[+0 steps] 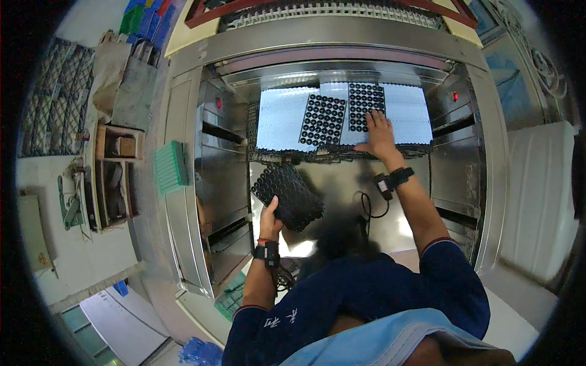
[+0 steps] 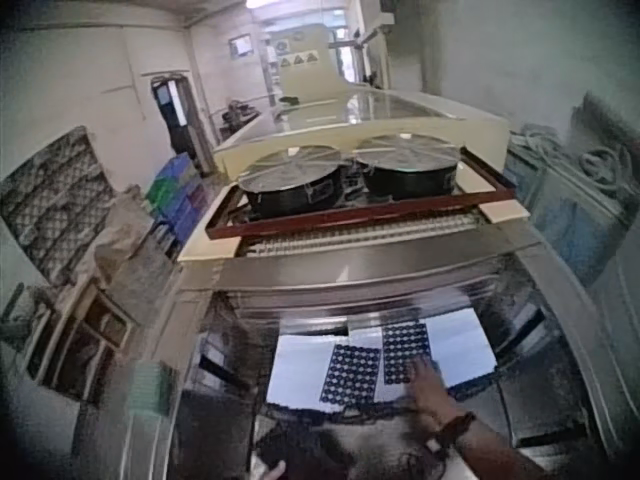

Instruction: Removing printed circuit boards from an assembly machine and stacking them on a nearby shelf.

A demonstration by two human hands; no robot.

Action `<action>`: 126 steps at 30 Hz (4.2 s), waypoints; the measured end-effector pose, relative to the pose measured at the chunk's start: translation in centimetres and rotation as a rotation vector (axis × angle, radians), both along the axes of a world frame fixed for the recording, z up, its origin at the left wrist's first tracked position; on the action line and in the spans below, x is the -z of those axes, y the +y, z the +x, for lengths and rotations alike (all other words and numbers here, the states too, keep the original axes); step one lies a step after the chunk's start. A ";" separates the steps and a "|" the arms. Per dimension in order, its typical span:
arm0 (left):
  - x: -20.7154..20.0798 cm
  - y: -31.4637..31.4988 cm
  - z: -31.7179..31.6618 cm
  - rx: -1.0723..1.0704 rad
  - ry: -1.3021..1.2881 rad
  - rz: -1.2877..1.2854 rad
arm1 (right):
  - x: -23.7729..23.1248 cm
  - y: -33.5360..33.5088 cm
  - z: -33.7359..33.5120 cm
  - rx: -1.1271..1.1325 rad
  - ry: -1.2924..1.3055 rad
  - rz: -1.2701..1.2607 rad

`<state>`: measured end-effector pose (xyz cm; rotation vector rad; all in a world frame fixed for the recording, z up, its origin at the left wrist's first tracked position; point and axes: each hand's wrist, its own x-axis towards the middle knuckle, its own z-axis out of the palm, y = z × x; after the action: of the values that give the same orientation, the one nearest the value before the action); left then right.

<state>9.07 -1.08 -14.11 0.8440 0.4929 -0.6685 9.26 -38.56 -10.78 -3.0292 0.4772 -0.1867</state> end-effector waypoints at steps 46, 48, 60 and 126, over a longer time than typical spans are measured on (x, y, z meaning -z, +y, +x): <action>-1.4 -1.6 -3.2 0.339 -0.675 0.284 | 3.1 14.5 -7.9 -0.297 0.190 1.378; -0.6 -2.0 -3.4 0.402 -0.740 0.328 | 4.1 14.8 -8.2 -0.196 0.250 1.157; 6.5 -3.3 -3.4 0.374 -0.781 0.454 | 10.8 16.0 -8.5 -0.221 -0.015 1.206; -19.9 10.3 -3.1 0.033 -1.305 2.155 | -3.7 3.5 -40.7 1.271 -0.705 0.843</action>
<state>6.00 9.21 5.79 2.9267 -0.2645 0.8528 -31.40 -35.03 -7.03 -1.3582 1.6917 -0.7818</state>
